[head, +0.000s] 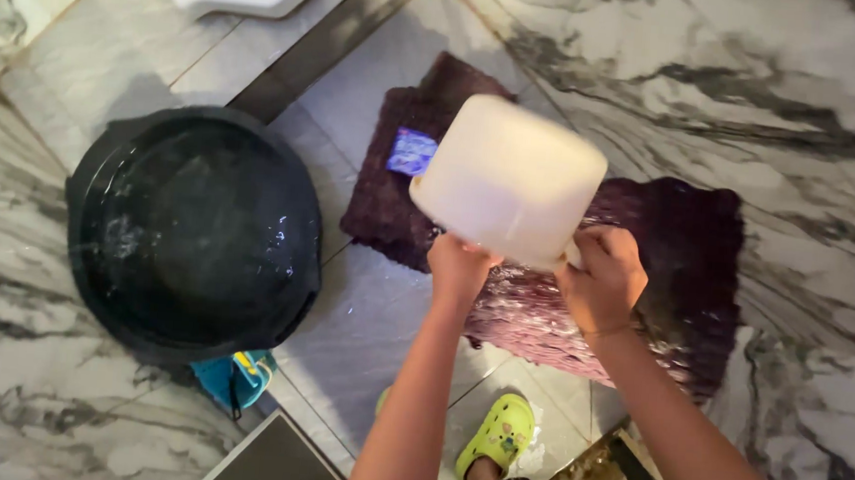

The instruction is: The person is scrubbing and rinsing brown floor mats in a bathroom using a brush, soap, and water from a bucket.

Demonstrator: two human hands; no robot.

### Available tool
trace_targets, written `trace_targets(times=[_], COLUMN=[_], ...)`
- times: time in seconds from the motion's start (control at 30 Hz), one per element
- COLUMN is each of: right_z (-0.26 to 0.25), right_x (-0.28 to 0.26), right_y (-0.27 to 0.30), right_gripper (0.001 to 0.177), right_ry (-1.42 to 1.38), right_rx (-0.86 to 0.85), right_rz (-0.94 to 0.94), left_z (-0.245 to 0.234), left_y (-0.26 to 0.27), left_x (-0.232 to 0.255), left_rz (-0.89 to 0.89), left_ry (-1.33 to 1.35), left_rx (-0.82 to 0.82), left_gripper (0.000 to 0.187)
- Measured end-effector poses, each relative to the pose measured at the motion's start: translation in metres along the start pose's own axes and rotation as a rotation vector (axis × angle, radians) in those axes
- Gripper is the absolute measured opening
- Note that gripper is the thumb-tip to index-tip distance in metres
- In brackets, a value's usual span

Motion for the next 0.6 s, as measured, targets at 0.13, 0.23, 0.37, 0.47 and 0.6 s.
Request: trace_targets(times=[0.13, 0.23, 0.37, 0.47, 0.6], right_z=[0.030, 0.074, 0.161, 0.223, 0.286], right_x=[-0.061, -0.096, -0.113, -0.130, -0.160], right_y=[-0.020, -0.029, -0.023, -0.013, 0.000], right_gripper=[0.030, 0.037, 0.049, 0.050, 0.044], right_ry=[-0.006, -0.193, -0.241, -0.299, -0.417], right_rx=[-0.077, -0.181, -0.485, -0.639, -1.056], right_rz=[0.045, 0.069, 0.227, 0.122, 0.370], left_z=[-0.039, -0.078, -0.129, -0.159, -0.186], left_y=[-0.003, 0.004, 0.027, 0.044, 0.064], left_x=[-0.061, -0.118, -0.188, -0.238, -0.297], left_rz=[-0.162, -0.075, -0.180, -0.238, -0.211], left_ry=[0.151, 0.379, 0.617, 0.696, 0.646], left_rx=[0.041, 0.142, 0.208, 0.295, 0.539], left_gripper=[0.031, 0.030, 0.026, 0.023, 0.020])
Point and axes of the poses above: each hand's wrist, its own y-axis away from the middle knuckle, its own z-axis out of the palm, x = y × z, the point moved 1 cm from there along -y, towards the middle knuckle, and after that the axes turned 13 degrees about -x, right-handed, at the moved point
